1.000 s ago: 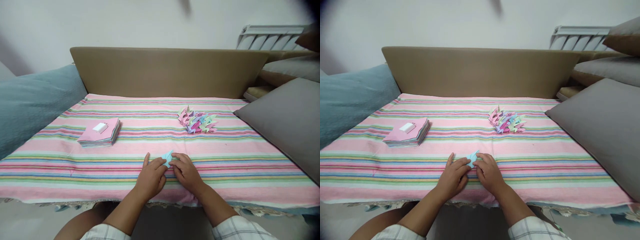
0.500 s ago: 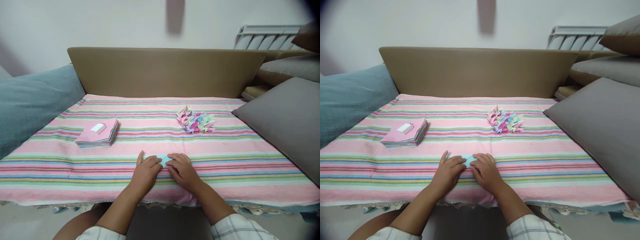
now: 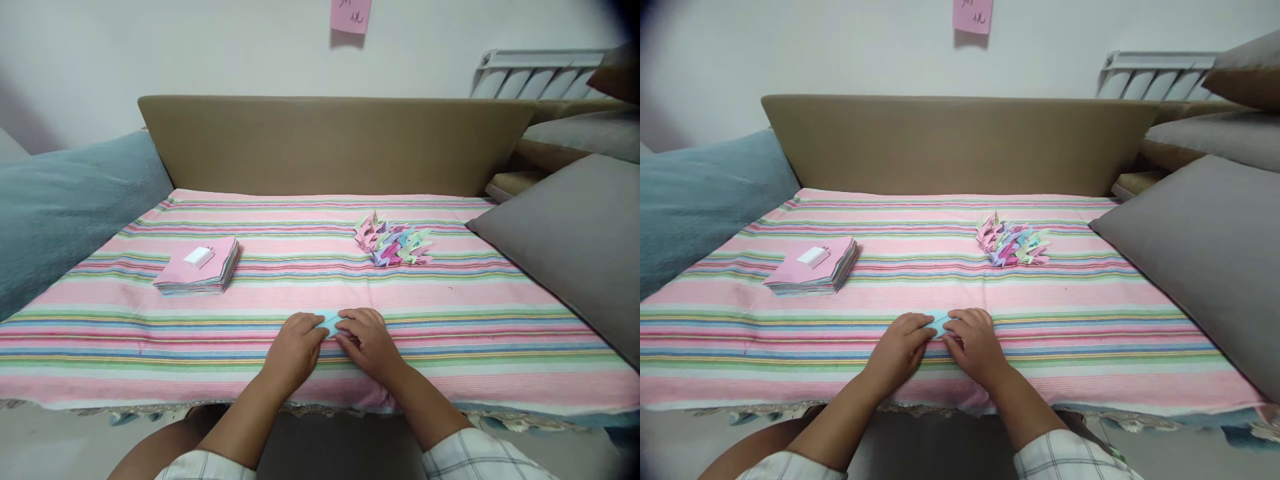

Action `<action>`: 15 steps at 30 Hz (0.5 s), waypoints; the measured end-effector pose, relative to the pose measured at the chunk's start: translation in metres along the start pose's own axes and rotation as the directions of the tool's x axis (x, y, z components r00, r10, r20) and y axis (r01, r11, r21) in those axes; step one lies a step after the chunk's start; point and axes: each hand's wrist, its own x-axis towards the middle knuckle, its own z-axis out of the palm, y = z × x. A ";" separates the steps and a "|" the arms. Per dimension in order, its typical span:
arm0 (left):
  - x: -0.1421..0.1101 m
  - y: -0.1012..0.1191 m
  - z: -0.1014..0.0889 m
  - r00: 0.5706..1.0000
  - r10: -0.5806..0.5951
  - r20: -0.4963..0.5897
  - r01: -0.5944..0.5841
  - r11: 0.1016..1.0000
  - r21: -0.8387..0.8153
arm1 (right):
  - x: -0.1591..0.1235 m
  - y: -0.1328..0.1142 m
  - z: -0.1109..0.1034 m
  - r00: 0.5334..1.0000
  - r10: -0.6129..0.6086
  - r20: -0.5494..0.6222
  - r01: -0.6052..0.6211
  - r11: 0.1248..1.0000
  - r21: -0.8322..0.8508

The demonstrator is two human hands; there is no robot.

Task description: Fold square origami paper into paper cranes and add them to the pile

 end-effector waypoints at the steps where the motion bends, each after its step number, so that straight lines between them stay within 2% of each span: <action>1: 0.000 0.000 0.000 1.000 0.006 -0.004 -0.006 1.000 -0.009 | 0.000 0.000 0.000 1.000 -0.005 0.000 0.005 1.000 -0.003; 8: 0.002 0.001 -0.002 0.996 -0.058 -0.061 0.053 0.996 -0.072 | 0.000 0.002 0.001 1.000 -0.003 0.025 0.003 1.000 0.005; 15: 0.003 0.001 -0.004 0.994 -0.100 -0.043 0.096 0.991 -0.091 | 0.001 0.001 0.001 1.000 0.006 0.018 -0.006 0.999 0.035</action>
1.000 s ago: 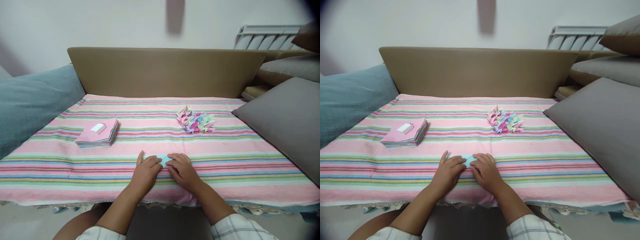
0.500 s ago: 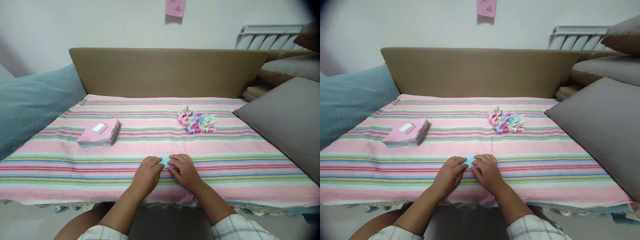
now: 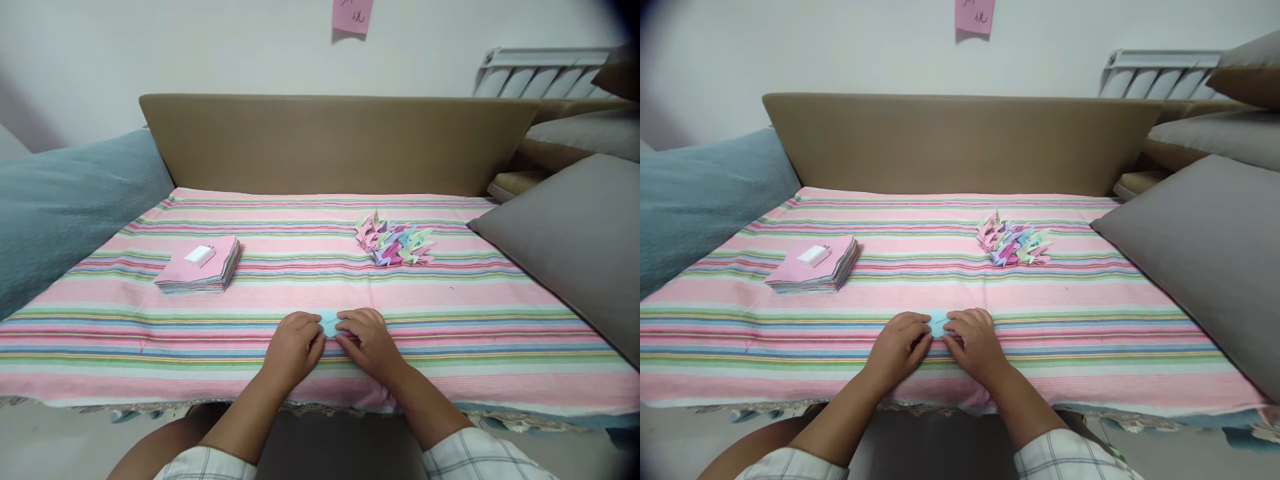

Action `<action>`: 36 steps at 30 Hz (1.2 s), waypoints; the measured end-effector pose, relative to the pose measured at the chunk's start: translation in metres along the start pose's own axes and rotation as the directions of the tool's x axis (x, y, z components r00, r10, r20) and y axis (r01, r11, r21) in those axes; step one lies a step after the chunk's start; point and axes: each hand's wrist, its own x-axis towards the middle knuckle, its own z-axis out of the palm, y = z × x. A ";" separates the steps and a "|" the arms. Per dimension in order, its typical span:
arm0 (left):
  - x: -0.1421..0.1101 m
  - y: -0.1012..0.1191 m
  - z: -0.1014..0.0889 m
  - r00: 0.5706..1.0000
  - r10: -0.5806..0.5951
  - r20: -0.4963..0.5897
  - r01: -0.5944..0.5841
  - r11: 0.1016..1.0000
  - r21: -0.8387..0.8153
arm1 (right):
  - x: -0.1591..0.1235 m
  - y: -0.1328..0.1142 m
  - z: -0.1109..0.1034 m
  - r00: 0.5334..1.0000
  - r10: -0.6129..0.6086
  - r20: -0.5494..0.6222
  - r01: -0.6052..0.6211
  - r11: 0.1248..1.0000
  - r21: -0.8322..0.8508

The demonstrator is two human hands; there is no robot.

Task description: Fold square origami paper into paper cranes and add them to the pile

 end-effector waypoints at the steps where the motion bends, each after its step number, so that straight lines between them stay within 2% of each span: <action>1: 0.000 0.000 0.000 1.000 -0.001 0.003 0.001 1.000 -0.001 | 0.000 0.000 0.000 1.000 0.004 0.000 -0.004 1.000 0.002; 10: 0.000 -0.002 0.001 1.000 -0.027 0.016 0.027 1.000 -0.010 | 0.001 -0.002 0.000 0.999 0.033 -0.005 -0.032 0.999 0.011; 18: -0.001 -0.005 0.004 0.999 -0.040 -0.026 0.040 0.999 -0.006 | 0.002 -0.004 -0.001 0.997 0.069 0.016 -0.069 0.997 0.027; 28: 0.001 -0.002 0.003 0.998 -0.059 -0.006 0.059 0.998 0.016 | 0.003 -0.005 0.001 0.994 0.106 0.011 -0.106 0.994 0.029; 36: 0.000 -0.002 0.002 0.991 -0.131 0.037 0.131 0.991 0.015 | 0.005 -0.007 0.001 0.991 0.134 0.007 -0.134 0.990 0.037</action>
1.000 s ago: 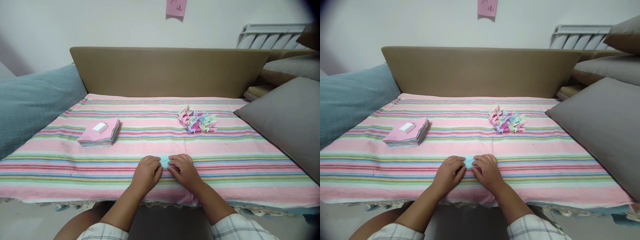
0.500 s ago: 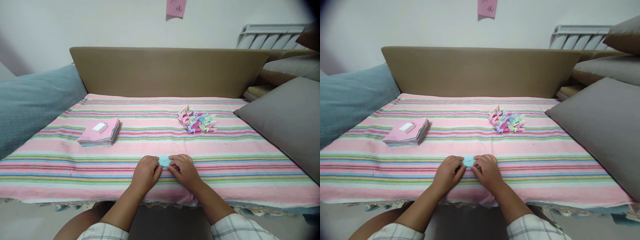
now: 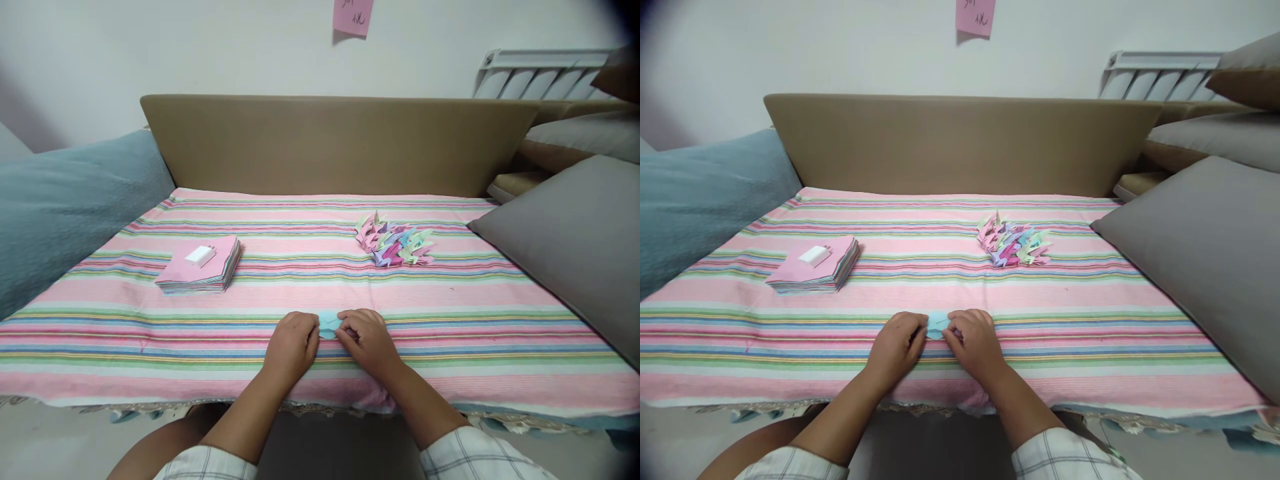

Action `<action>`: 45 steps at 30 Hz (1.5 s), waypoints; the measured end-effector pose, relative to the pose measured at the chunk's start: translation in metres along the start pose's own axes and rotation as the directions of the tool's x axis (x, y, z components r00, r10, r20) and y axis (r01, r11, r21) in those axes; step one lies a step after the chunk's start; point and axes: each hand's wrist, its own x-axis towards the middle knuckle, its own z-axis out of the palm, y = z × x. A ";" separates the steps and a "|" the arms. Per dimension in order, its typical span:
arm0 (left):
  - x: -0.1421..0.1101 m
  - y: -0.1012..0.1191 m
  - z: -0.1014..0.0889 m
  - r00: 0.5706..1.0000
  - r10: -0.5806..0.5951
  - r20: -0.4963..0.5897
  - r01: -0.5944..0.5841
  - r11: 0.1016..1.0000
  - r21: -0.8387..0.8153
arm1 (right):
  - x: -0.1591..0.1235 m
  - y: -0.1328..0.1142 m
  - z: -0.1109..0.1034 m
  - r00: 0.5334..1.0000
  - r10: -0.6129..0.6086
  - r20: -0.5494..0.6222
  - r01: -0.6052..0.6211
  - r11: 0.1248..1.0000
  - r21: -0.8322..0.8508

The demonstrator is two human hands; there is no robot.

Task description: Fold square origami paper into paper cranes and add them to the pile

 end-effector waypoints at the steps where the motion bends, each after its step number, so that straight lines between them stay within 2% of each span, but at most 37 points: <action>1: 0.000 -0.001 0.001 1.000 -0.002 -0.002 0.002 1.000 -0.005 | 0.000 0.000 0.000 1.000 0.007 0.000 -0.007 1.000 0.003; 6: -0.001 -0.004 0.003 0.999 0.007 -0.036 -0.010 0.998 -0.057 | 0.001 0.000 0.002 0.999 0.042 -0.011 -0.042 0.999 0.019; 10: 0.000 -0.006 0.003 0.996 0.058 -0.063 -0.063 0.995 -0.084 | 0.000 0.000 0.003 0.999 0.051 -0.016 -0.050 0.998 0.022; 16: 0.000 -0.009 0.006 0.994 0.095 -0.059 -0.097 0.995 -0.037 | 0.000 0.000 0.003 0.999 0.040 -0.023 -0.040 0.999 0.018; 32: 0.000 -0.003 0.005 0.995 0.095 -0.014 -0.094 0.995 0.042 | -0.003 0.006 0.004 0.999 -0.030 -0.031 0.030 1.000 -0.001; 45: -0.001 -0.001 0.005 0.995 0.097 0.017 -0.098 0.991 0.095 | -0.006 0.009 0.005 0.996 -0.090 0.020 0.090 0.995 -0.048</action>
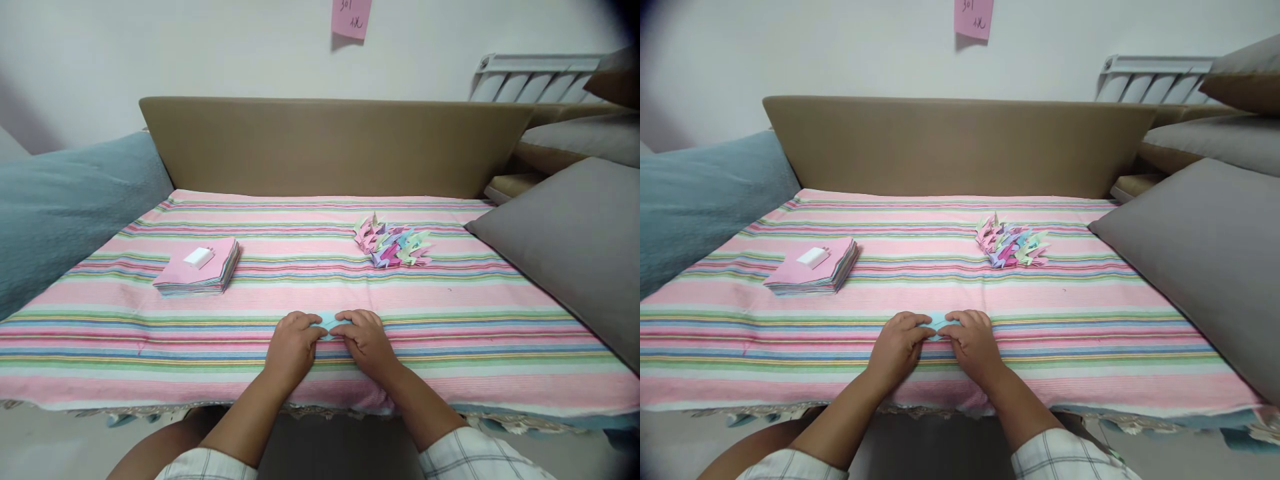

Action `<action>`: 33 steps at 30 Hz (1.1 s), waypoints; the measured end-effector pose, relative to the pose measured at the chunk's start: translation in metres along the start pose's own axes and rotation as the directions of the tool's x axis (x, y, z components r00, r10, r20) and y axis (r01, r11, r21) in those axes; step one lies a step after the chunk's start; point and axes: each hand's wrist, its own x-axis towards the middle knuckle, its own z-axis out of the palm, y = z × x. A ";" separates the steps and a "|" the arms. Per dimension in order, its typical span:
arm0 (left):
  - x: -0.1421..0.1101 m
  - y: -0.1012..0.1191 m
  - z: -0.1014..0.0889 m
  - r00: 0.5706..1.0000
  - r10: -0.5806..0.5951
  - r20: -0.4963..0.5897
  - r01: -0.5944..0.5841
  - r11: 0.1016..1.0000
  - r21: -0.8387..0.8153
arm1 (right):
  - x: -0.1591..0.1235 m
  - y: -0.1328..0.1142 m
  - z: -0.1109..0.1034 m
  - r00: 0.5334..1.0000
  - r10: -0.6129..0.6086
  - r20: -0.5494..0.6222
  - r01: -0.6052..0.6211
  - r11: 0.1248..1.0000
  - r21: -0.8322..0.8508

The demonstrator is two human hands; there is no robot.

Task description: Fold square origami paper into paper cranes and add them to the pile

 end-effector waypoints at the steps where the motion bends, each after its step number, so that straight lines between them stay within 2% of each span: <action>1: 0.000 0.000 0.000 1.000 0.003 0.002 -0.003 1.000 -0.001 | 0.000 0.000 0.000 1.000 -0.002 0.003 0.002 1.000 -0.004; 24: 0.000 -0.002 0.000 0.998 0.057 -0.008 -0.057 0.998 0.028 | 0.001 -0.003 -0.002 0.999 0.031 -0.014 -0.030 0.999 0.019; 33: 0.000 -0.006 -0.002 0.996 0.084 0.021 -0.085 0.994 0.067 | 0.002 -0.004 -0.003 0.999 0.025 -0.037 -0.023 0.998 0.050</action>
